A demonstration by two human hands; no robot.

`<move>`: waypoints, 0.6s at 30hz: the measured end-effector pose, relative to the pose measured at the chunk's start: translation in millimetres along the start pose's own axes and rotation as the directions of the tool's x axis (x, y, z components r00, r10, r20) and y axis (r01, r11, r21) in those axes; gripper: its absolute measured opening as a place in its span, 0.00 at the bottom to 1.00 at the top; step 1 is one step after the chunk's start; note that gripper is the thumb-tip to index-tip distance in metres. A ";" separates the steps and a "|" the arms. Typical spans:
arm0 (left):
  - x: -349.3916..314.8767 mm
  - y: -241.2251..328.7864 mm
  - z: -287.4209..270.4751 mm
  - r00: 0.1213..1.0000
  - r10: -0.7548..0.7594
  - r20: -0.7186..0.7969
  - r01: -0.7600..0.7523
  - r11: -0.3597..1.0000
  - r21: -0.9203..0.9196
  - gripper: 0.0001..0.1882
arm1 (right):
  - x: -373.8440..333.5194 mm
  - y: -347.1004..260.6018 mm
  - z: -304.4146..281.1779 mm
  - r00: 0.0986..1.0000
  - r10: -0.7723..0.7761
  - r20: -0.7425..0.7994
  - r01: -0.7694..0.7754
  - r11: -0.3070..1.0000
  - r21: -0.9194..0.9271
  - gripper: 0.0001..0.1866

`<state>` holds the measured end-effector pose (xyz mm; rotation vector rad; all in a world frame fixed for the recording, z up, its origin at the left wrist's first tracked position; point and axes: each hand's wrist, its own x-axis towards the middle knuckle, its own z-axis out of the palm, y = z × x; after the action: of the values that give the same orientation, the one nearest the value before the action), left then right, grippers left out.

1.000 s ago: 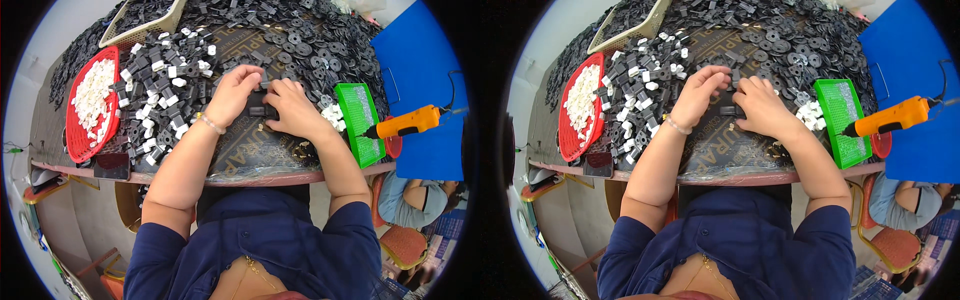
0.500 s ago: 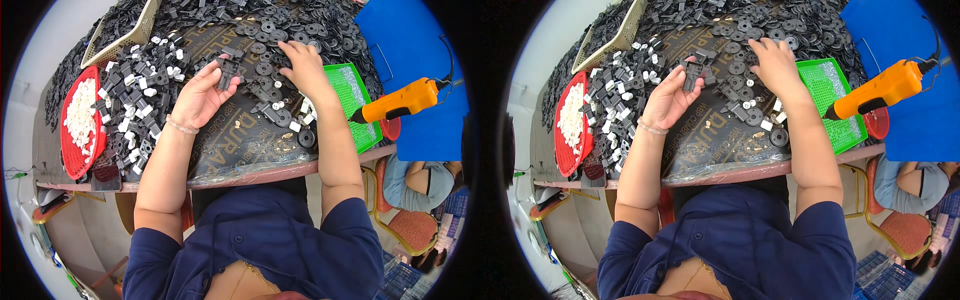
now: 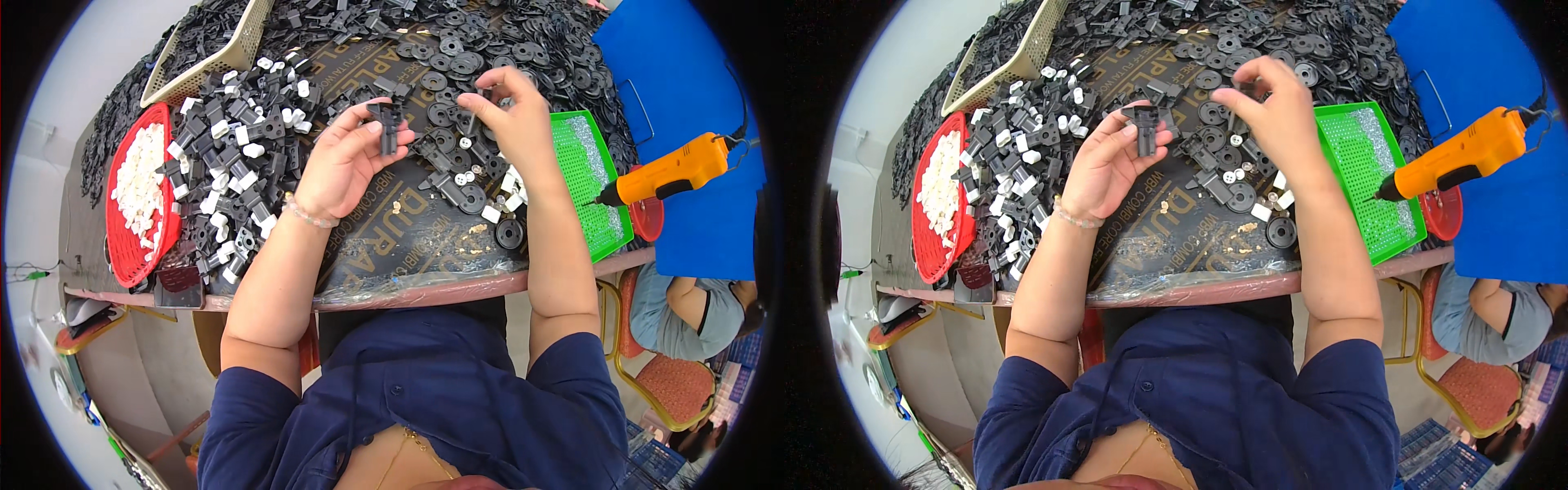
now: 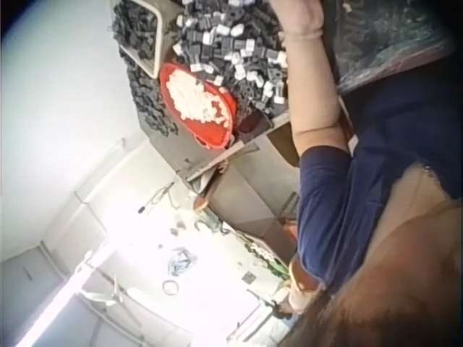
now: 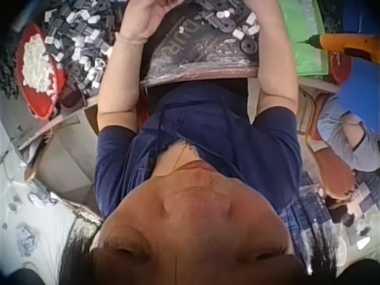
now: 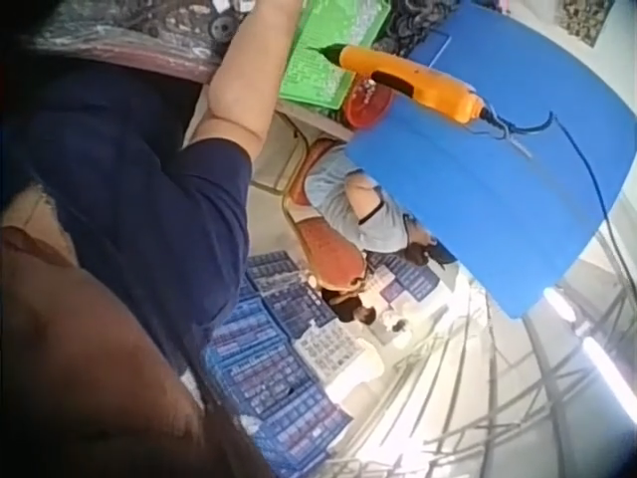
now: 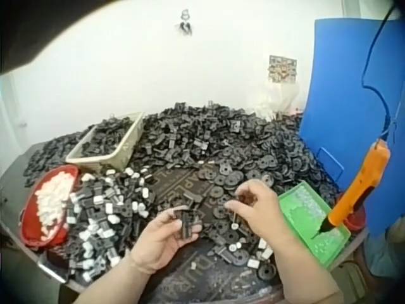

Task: Assembling small black and white plastic components by hand at a factory workbench.

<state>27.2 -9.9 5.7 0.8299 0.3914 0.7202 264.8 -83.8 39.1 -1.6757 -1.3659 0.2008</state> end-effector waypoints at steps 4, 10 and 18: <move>-3.7 -6.8 12.0 0.998 0.013 0.057 -0.017 0.997 0.074 0.19 | -19.7 -12.1 32.6 0.963 0.070 0.260 -0.200 0.833 0.515 0.12; -3.4 -9.2 7.4 0.999 0.011 0.047 -0.011 1.000 0.007 0.18 | -24.2 -18.6 31.9 0.938 0.023 0.347 -0.220 0.813 0.539 0.20; -6.3 -10.8 8.3 1.000 0.004 -0.004 -0.004 1.000 -0.016 0.15 | -30.3 -30.3 31.5 0.976 -0.189 0.113 0.145 0.939 0.312 0.19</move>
<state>32.2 -23.8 2.7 0.8140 0.3876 0.7280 213.2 -93.6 31.4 -1.3040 -1.4924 0.4155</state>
